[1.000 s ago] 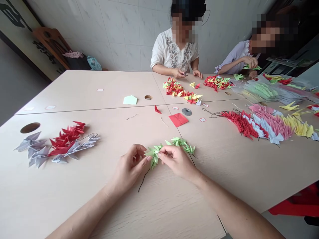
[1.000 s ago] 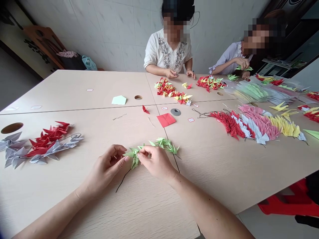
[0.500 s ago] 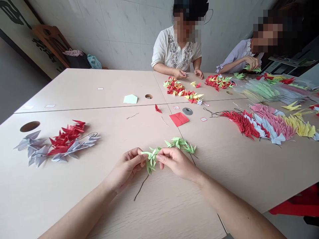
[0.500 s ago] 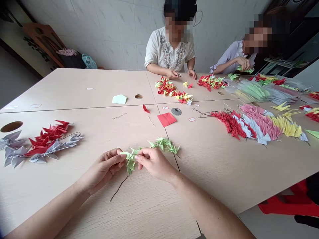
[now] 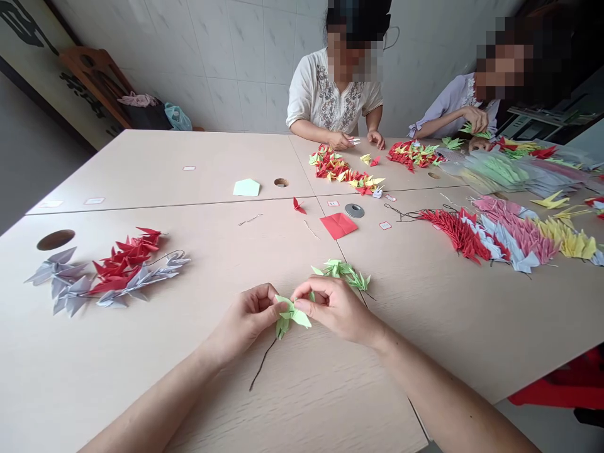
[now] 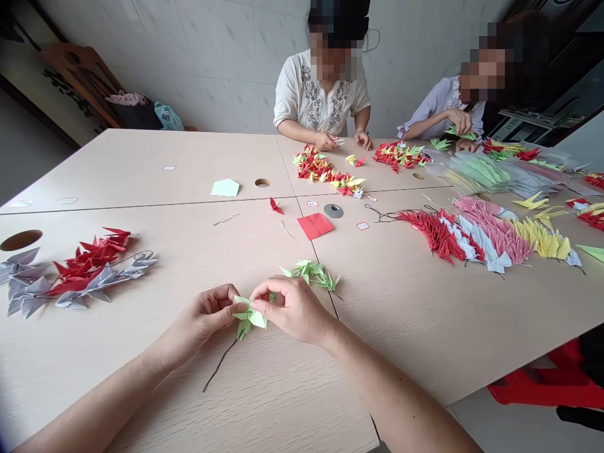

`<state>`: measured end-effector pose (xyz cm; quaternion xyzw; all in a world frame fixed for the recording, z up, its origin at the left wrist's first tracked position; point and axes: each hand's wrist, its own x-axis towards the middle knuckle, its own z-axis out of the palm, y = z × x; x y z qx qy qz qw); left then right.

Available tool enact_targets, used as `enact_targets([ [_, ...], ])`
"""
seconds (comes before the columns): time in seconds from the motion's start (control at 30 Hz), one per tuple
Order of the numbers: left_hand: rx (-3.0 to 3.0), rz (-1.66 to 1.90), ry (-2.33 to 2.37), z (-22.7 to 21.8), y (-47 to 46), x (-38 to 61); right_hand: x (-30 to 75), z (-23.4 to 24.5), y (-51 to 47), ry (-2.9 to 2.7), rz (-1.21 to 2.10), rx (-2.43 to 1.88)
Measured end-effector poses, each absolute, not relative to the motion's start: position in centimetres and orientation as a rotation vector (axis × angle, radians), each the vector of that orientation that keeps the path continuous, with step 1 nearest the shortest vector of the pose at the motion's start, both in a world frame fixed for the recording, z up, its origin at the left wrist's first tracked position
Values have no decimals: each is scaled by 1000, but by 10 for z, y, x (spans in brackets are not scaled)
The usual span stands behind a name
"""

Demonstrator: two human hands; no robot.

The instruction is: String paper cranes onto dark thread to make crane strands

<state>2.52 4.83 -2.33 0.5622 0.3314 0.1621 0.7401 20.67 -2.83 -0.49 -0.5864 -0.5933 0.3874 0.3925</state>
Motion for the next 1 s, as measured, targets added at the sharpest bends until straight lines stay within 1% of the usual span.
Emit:
enact_targets([
  [0.2, 1295, 441, 739, -20, 43, 25, 207, -9, -27, -1473, 939, -1541],
  [0.33, 1316, 477, 668, -20, 41, 26, 209, -11, -27, -1423, 996, -1526],
  [0.57, 1232, 520, 731, -23, 45, 26, 208, -13, -24, -1256, 1071, -1413],
  [1.0, 1275, 546, 803, -20, 44, 27, 207, -8, -27, -1405, 954, -1539],
])
